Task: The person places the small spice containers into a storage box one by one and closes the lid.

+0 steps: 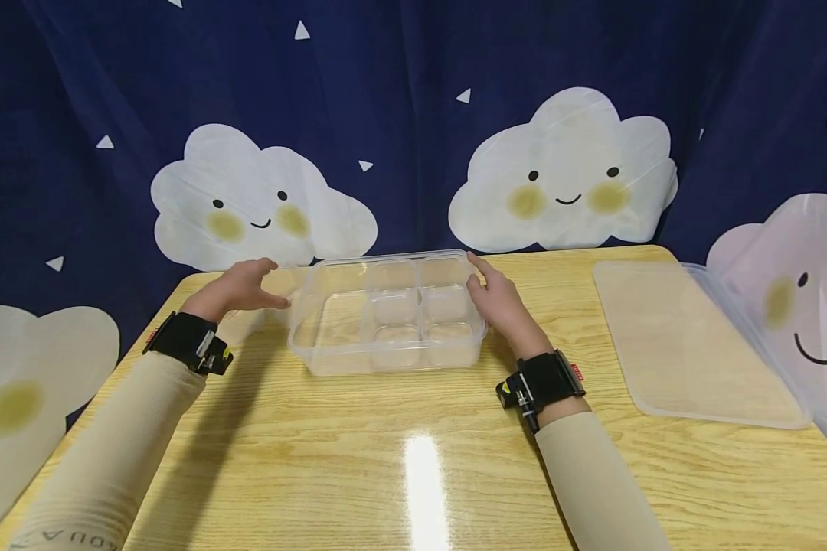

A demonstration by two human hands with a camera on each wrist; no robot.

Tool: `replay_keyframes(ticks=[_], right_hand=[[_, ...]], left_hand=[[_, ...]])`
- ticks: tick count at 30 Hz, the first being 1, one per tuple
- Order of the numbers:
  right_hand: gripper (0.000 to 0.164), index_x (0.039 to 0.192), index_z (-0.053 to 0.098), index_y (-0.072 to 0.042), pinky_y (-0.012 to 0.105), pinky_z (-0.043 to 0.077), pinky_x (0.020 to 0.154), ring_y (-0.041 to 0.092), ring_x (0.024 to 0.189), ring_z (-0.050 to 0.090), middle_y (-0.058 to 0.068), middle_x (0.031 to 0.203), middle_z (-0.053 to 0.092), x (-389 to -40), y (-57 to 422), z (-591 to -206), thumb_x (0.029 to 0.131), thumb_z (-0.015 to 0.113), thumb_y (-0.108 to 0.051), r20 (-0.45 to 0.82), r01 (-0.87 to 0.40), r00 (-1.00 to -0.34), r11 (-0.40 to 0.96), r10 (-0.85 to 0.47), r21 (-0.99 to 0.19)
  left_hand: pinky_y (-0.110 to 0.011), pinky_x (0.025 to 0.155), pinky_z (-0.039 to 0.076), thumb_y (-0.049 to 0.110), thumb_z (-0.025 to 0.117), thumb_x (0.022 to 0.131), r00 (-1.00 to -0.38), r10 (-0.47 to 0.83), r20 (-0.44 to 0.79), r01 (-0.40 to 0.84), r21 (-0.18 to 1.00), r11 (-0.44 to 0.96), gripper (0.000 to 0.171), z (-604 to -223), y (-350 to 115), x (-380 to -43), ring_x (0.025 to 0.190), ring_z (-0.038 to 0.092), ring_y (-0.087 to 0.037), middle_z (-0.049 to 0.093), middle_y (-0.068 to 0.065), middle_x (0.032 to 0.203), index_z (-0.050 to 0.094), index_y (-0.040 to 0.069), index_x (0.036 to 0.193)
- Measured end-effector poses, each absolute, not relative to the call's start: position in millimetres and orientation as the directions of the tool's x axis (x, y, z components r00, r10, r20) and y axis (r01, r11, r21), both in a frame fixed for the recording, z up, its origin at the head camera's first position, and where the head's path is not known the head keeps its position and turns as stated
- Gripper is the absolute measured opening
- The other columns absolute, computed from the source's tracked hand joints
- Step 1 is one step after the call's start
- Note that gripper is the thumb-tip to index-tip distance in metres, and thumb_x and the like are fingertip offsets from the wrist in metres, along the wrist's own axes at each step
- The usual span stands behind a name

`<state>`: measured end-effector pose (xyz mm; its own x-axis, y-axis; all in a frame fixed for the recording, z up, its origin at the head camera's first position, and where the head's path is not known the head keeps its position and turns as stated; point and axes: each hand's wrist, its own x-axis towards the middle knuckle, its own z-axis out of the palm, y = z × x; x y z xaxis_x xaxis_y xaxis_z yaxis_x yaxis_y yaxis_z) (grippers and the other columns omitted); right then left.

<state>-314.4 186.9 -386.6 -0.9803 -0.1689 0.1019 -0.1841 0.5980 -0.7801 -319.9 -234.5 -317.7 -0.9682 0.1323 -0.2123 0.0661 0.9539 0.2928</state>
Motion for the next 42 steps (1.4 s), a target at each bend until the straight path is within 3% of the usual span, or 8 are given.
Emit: replay_keyframes(ticks=[7,15,19,24,28,36,42], right_hand=[[0.056,0.162,0.027,-0.015,0.036,0.039,0.068,0.020,0.069,0.040,0.022,0.146,0.044,-314.7,187.3,-385.6,0.108,0.037,-0.024,0.078,-0.168,-0.982,0.605,-0.173,-0.778],[0.056,0.162,0.027,-0.015,0.036,0.041,0.069,0.022,0.069,0.042,0.023,0.146,0.043,-312.8,186.9,-386.5,0.108,0.037,-0.025,0.078,-0.176,-0.980,0.599,-0.185,-0.781],[0.056,0.162,0.026,-0.015,0.040,0.045,0.083,0.027,0.087,0.052,0.024,0.154,0.039,-310.6,186.3,-384.3,0.108,0.035,-0.027,0.077,-0.176,-0.980,0.604,-0.185,-0.777],[0.056,0.162,0.026,-0.015,0.046,0.045,0.092,0.032,0.100,0.053,0.024,0.158,0.035,-309.8,186.5,-382.4,0.108,0.035,-0.026,0.074,-0.174,-0.980,0.604,-0.187,-0.778],[0.056,0.162,0.026,-0.014,0.045,0.045,0.091,0.032,0.100,0.053,0.024,0.160,0.033,-310.9,186.7,-382.6,0.108,0.035,-0.025,0.077,-0.177,-0.979,0.600,-0.189,-0.781],[0.056,0.162,0.027,-0.015,0.037,0.044,0.075,0.029,0.085,0.052,0.025,0.155,0.039,-313.7,188.0,-385.9,0.108,0.036,-0.026,0.080,-0.182,-0.978,0.603,-0.192,-0.777],[0.055,0.162,0.027,-0.015,0.041,0.047,0.083,0.031,0.094,0.054,0.024,0.157,0.037,-313.2,188.0,-386.2,0.108,0.036,-0.024,0.082,-0.176,-0.980,0.598,-0.181,-0.782]], left_hand=[[-0.057,0.114,0.035,0.034,0.078,0.087,-0.963,0.135,-0.235,0.068,0.272,0.960,0.092,-316.7,-234.6,-322.2,0.140,0.039,-0.047,0.039,-0.034,0.151,0.031,-0.011,0.152],[-0.058,0.113,0.036,0.047,0.076,0.088,-0.974,0.083,-0.211,0.021,0.280,0.960,0.094,-326.4,-232.3,-321.9,0.140,0.040,-0.047,0.041,-0.033,0.151,0.035,-0.011,0.150],[-0.058,0.112,0.038,0.045,0.078,0.087,-0.985,0.081,-0.154,0.034,0.288,0.957,0.093,-326.0,-234.7,-319.7,0.137,0.043,-0.046,0.043,-0.033,0.148,0.038,-0.012,0.149],[-0.058,0.111,0.038,0.044,0.079,0.086,-0.994,0.092,-0.051,0.074,0.280,0.957,0.094,-323.3,-240.4,-319.4,0.134,0.044,-0.047,0.045,-0.035,0.145,0.038,-0.014,0.148],[-0.058,0.109,0.040,0.043,0.079,0.085,-0.995,0.092,0.031,0.097,0.278,0.956,0.094,-318.9,-244.1,-321.1,0.132,0.045,-0.047,0.046,-0.035,0.142,0.039,-0.014,0.147],[-0.058,0.110,0.039,0.041,0.081,0.084,-0.989,0.096,0.115,0.127,0.307,0.943,0.094,-295.7,-237.7,-322.5,0.135,0.043,-0.045,0.043,-0.033,0.147,0.037,-0.011,0.149],[-0.057,0.111,0.039,0.036,0.084,0.082,-0.969,0.161,0.186,0.209,0.283,0.936,0.092,-273.8,-221.0,-319.2,0.136,0.042,-0.045,0.042,-0.033,0.148,0.039,-0.010,0.149]])
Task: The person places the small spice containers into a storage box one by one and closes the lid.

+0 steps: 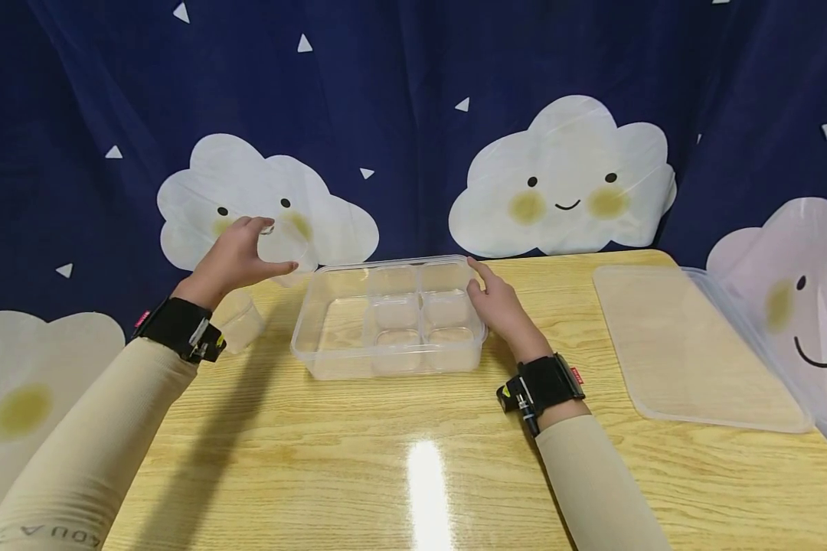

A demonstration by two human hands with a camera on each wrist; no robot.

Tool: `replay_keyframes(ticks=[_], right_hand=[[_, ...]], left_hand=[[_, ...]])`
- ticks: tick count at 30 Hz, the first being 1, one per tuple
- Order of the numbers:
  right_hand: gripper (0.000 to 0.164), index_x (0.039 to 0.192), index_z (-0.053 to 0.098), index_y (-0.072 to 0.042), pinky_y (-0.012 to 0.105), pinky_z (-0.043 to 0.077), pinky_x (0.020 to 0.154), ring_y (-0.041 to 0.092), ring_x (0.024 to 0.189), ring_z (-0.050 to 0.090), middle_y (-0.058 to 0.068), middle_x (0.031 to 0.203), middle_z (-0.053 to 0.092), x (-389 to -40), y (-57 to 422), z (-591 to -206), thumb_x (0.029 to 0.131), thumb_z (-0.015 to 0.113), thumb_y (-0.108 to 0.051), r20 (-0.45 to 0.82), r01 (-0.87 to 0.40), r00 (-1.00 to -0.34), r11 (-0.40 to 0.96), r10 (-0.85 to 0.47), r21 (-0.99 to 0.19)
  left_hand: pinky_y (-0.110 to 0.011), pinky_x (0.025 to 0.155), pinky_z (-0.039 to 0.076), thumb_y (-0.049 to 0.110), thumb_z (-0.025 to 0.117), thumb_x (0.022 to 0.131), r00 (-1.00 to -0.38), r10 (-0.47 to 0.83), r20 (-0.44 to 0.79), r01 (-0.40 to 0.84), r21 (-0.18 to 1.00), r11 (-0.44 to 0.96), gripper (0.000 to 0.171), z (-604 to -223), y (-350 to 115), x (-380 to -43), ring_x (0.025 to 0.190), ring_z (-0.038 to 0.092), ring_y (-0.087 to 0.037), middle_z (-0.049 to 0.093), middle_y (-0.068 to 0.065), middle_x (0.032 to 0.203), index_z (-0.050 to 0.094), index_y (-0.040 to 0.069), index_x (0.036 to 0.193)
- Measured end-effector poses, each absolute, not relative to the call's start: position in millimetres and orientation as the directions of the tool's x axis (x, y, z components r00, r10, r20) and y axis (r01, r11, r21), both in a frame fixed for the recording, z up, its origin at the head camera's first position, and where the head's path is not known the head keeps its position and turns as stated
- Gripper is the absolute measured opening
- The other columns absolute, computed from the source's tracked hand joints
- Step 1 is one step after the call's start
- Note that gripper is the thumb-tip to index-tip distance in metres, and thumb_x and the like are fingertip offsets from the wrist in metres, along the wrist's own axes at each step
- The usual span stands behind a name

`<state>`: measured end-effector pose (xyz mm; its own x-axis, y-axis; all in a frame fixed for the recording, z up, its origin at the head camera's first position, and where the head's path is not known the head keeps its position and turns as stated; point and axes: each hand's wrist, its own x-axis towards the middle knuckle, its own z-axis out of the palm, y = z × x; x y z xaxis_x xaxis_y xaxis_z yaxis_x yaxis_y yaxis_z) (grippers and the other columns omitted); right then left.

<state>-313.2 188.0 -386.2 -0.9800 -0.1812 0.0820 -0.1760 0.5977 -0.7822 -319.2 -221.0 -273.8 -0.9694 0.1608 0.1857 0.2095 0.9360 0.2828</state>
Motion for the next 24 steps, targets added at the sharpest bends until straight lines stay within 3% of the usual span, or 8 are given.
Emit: replay_keyframes(ticks=[5,12,24], right_hand=[[0.055,0.162,0.027,-0.015,0.049,0.047,0.098,0.034,0.110,0.054,0.024,0.160,0.032,-311.9,186.7,-385.1,0.108,0.036,-0.025,0.072,-0.162,-0.982,0.588,-0.173,-0.792],[0.056,0.162,0.026,-0.014,0.050,0.046,0.099,0.035,0.112,0.054,0.024,0.161,0.031,-310.4,186.3,-383.5,0.109,0.035,-0.027,0.063,-0.157,-0.982,0.577,-0.180,-0.802],[0.056,0.162,0.026,-0.016,0.047,0.043,0.098,0.032,0.106,0.050,0.023,0.162,0.031,-311.4,186.9,-384.7,0.109,0.035,-0.028,0.061,-0.152,-0.983,0.580,-0.173,-0.800]], left_hand=[[-0.056,0.111,0.040,0.034,0.084,0.081,-0.947,0.248,0.206,0.296,0.248,0.922,0.092,-257.9,-205.0,-315.9,0.137,0.042,-0.044,0.042,-0.030,0.149,0.039,-0.008,0.149],[-0.053,0.114,0.037,0.032,0.085,0.080,-0.916,0.369,0.160,0.398,0.237,0.886,0.094,-246.6,-183.5,-309.8,0.141,0.039,-0.042,0.040,-0.026,0.153,0.037,-0.004,0.152],[-0.046,0.109,0.044,0.030,0.086,0.078,-0.871,0.489,0.049,0.491,0.142,0.859,0.092,-250.7,-155.6,-302.8,0.130,0.052,-0.036,0.045,-0.023,0.149,0.040,-0.004,0.150]])
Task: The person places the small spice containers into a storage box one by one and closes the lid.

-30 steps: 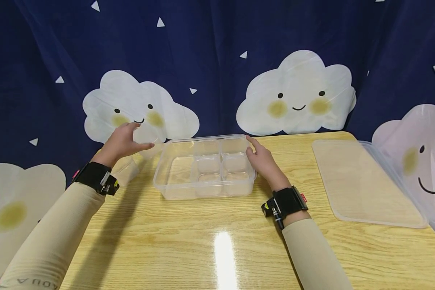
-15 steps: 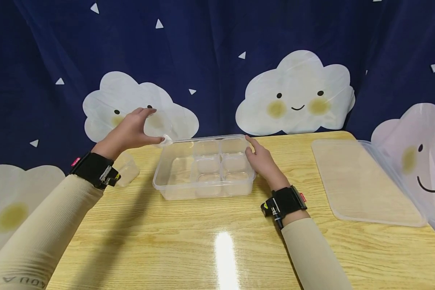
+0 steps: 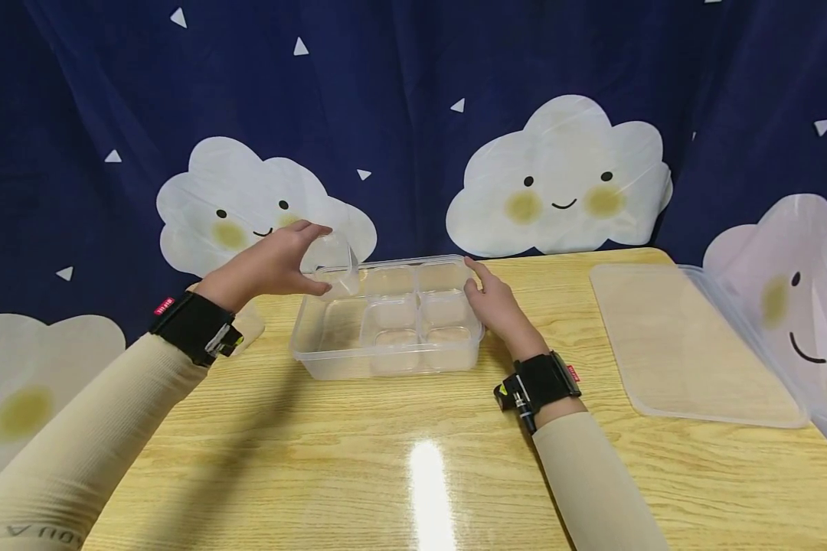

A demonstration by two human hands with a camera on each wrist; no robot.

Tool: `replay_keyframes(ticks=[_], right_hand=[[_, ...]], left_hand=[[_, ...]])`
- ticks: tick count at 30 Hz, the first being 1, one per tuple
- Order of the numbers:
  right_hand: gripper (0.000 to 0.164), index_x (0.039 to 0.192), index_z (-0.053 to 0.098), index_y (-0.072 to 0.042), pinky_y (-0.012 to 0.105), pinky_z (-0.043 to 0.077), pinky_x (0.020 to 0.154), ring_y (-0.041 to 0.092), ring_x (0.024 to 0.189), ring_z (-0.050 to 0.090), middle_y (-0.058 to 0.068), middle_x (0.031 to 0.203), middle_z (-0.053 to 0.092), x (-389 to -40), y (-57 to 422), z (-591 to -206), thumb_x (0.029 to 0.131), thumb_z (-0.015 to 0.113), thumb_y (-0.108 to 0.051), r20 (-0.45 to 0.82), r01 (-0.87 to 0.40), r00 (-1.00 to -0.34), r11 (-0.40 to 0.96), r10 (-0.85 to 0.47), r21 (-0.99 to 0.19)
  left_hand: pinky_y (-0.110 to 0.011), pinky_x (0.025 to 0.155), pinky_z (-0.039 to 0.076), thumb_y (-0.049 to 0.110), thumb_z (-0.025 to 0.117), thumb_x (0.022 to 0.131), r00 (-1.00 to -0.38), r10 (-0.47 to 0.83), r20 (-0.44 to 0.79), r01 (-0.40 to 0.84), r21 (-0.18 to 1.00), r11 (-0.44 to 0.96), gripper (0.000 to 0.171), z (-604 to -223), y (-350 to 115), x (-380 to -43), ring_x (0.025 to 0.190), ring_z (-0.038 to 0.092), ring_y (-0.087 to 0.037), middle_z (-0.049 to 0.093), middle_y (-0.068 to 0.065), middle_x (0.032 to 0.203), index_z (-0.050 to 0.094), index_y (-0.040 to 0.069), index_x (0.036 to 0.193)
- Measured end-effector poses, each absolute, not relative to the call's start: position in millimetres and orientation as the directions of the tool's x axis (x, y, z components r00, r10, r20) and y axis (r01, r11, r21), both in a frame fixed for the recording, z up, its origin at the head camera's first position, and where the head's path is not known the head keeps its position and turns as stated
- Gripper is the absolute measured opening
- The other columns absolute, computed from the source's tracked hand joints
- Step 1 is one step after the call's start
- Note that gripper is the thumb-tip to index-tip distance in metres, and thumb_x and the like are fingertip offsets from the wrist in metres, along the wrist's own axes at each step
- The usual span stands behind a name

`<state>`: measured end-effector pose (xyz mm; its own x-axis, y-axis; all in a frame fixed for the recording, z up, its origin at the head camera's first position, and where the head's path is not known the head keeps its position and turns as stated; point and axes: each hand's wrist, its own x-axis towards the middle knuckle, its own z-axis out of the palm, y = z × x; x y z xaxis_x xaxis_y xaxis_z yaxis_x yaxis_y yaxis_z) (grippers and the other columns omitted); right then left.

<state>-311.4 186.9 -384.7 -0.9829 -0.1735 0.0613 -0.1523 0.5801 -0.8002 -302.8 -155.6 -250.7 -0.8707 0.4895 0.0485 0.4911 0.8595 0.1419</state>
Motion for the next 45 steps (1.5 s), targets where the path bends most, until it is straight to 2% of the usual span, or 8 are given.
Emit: replay_keyframes(ticks=[5,12,15,19,22,28,36,45], right_hand=[[0.055,0.162,0.027,-0.015,0.045,0.043,0.089,0.031,0.093,0.050,0.023,0.157,0.036,-312.8,185.9,-384.7,0.109,0.035,-0.026,0.070,-0.161,-0.982,0.586,-0.174,-0.794],[0.056,0.163,0.026,-0.017,0.048,0.043,0.100,0.032,0.108,0.051,0.022,0.162,0.031,-313.4,184.7,-384.3,0.109,0.035,-0.029,0.059,-0.154,-0.982,0.578,-0.180,-0.802],[0.056,0.163,0.026,-0.016,0.047,0.044,0.096,0.033,0.101,0.051,0.023,0.159,0.034,-313.4,184.5,-384.2,0.109,0.035,-0.027,0.060,-0.157,-0.981,0.577,-0.182,-0.802],[0.055,0.162,0.026,-0.014,0.048,0.043,0.097,0.033,0.103,0.050,0.024,0.157,0.036,-312.5,184.8,-384.6,0.109,0.036,-0.024,0.064,-0.158,-0.982,0.578,-0.180,-0.800],[0.055,0.162,0.026,-0.014,0.049,0.042,0.100,0.033,0.108,0.049,0.024,0.159,0.033,-311.7,185.0,-385.3,0.109,0.036,-0.024,0.062,-0.155,-0.982,0.579,-0.178,-0.801],[0.056,0.163,0.025,-0.017,0.047,0.042,0.096,0.034,0.109,0.049,0.022,0.160,0.033,-309.7,184.8,-386.6,0.109,0.035,-0.027,0.038,-0.136,-0.983,0.574,-0.179,-0.808],[0.055,0.162,0.026,-0.014,0.056,0.038,0.112,0.036,0.123,0.049,0.023,0.162,0.028,-310.5,185.7,-385.7,0.109,0.035,-0.024,0.061,-0.151,-0.983,0.569,-0.174,-0.808],[0.055,0.163,0.025,-0.015,0.057,0.038,0.111,0.038,0.127,0.048,0.023,0.163,0.026,-310.0,186.2,-384.8,0.109,0.035,-0.024,0.066,-0.158,-0.981,0.565,-0.180,-0.810]], left_hand=[[-0.046,0.111,0.043,0.029,0.085,0.078,-0.869,0.494,-0.016,0.489,0.113,0.865,0.090,-258.0,-152.2,-303.6,0.132,0.051,-0.037,0.046,-0.024,0.149,0.041,-0.006,0.149],[-0.046,0.111,0.043,0.029,0.086,0.079,-0.860,0.497,-0.112,0.490,0.085,0.867,0.092,-275.8,-148.6,-305.4,0.132,0.051,-0.037,0.047,-0.026,0.146,0.038,-0.010,0.149],[-0.045,0.110,0.044,0.028,0.086,0.079,-0.854,0.504,-0.129,0.498,0.079,0.864,0.091,-284.0,-147.2,-307.8,0.128,0.053,-0.036,0.049,-0.026,0.143,0.040,-0.010,0.147],[-0.044,0.111,0.043,0.028,0.086,0.078,-0.848,0.504,-0.164,0.499,0.071,0.864,0.091,-293.4,-145.7,-311.7,0.128,0.053,-0.036,0.051,-0.025,0.141,0.041,-0.010,0.147],[-0.044,0.112,0.041,0.027,0.086,0.078,-0.844,0.506,-0.176,0.503,0.065,0.862,0.090,-298.7,-146.2,-314.2,0.129,0.052,-0.037,0.051,-0.025,0.141,0.041,-0.010,0.146],[-0.045,0.113,0.040,0.026,0.085,0.079,-0.841,0.504,-0.199,0.500,0.073,0.863,0.088,-303.5,-150.3,-316.4,0.133,0.050,-0.038,0.050,-0.026,0.144,0.041,-0.010,0.146],[-0.045,0.115,0.038,0.024,0.083,0.081,-0.828,0.527,-0.194,0.516,0.106,0.850,0.083,-306.3,-153.3,-322.5,0.137,0.047,-0.039,0.050,-0.027,0.147,0.044,-0.010,0.145],[-0.045,0.113,0.041,0.019,0.078,0.085,-0.824,0.542,-0.168,0.534,0.093,0.840,0.071,-310.0,-156.0,-328.3,0.133,0.052,-0.039,0.054,-0.026,0.143,0.048,-0.009,0.143]])
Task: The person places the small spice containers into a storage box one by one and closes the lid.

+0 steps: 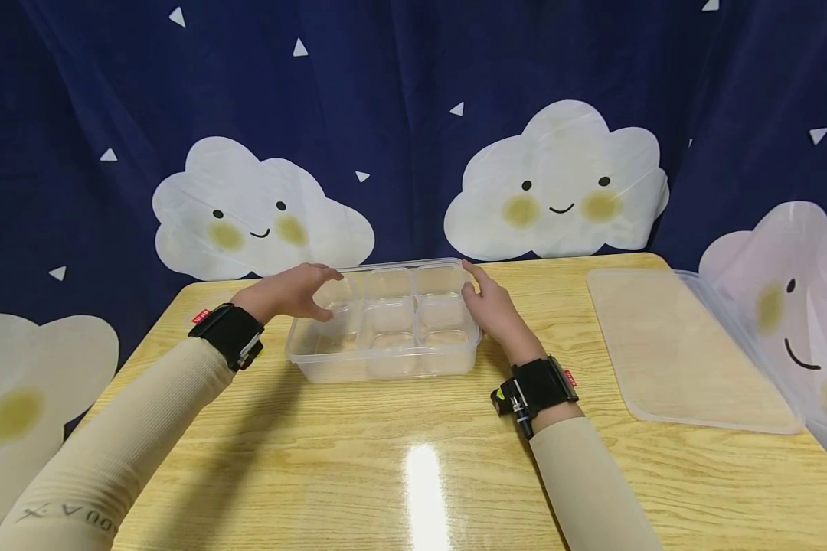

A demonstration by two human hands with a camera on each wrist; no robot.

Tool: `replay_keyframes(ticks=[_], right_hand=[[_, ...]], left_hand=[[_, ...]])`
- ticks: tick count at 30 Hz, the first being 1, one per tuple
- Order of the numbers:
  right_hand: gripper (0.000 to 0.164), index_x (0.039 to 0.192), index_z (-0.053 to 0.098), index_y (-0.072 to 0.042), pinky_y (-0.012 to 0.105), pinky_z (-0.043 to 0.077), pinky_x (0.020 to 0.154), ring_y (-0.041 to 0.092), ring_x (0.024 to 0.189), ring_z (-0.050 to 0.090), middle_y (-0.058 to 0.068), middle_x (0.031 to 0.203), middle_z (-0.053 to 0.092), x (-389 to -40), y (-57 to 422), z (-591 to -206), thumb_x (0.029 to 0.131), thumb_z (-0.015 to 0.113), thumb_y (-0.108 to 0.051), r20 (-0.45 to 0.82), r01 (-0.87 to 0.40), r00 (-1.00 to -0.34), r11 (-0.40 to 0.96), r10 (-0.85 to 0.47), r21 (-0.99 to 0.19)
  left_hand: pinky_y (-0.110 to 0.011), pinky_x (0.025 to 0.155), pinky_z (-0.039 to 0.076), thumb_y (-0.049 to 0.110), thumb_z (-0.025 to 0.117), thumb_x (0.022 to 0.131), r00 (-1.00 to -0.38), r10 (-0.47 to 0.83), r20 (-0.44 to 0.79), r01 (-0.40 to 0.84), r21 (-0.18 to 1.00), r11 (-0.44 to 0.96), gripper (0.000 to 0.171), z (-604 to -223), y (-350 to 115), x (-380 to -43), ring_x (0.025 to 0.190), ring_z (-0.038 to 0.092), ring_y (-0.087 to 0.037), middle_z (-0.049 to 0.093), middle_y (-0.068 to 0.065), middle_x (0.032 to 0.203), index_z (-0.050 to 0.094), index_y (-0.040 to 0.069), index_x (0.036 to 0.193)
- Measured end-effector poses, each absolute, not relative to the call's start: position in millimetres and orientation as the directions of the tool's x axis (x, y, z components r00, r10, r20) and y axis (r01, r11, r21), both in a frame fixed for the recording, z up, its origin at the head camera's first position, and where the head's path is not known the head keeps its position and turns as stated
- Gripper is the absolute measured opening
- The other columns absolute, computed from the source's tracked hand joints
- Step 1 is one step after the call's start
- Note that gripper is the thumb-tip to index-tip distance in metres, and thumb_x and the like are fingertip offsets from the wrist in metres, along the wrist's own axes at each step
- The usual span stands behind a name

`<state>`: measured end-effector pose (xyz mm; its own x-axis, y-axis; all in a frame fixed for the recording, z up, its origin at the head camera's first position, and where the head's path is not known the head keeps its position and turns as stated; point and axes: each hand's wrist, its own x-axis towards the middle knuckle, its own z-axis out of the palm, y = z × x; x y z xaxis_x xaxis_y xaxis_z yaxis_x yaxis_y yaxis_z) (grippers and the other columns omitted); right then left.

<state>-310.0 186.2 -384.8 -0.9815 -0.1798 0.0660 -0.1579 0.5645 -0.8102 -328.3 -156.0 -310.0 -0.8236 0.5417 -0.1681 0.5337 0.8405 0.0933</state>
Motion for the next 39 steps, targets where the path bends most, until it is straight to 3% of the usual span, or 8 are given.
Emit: replay_keyframes(ticks=[14,39], right_hand=[[0.055,0.162,0.027,-0.015,0.051,0.042,0.103,0.035,0.111,0.051,0.023,0.160,0.033,-310.9,186.5,-386.0,0.109,0.036,-0.024,0.073,-0.161,-0.982,0.575,-0.173,-0.802],[0.056,0.163,0.025,-0.015,0.055,0.040,0.108,0.037,0.124,0.049,0.022,0.163,0.027,-311.7,187.1,-386.6,0.109,0.035,-0.025,0.064,-0.156,-0.982,0.574,-0.177,-0.804]], left_hand=[[-0.047,0.110,0.043,0.025,0.079,0.089,-0.842,0.510,-0.177,0.507,0.064,0.859,0.067,-317.9,-155.7,-333.4,0.131,0.053,-0.035,0.055,-0.021,0.143,0.051,-0.001,0.144],[-0.045,0.110,0.044,0.021,0.078,0.090,-0.823,0.542,-0.172,0.536,0.081,0.840,0.062,-318.3,-150.2,-330.6,0.130,0.054,-0.034,0.054,-0.021,0.144,0.054,-0.002,0.142]])
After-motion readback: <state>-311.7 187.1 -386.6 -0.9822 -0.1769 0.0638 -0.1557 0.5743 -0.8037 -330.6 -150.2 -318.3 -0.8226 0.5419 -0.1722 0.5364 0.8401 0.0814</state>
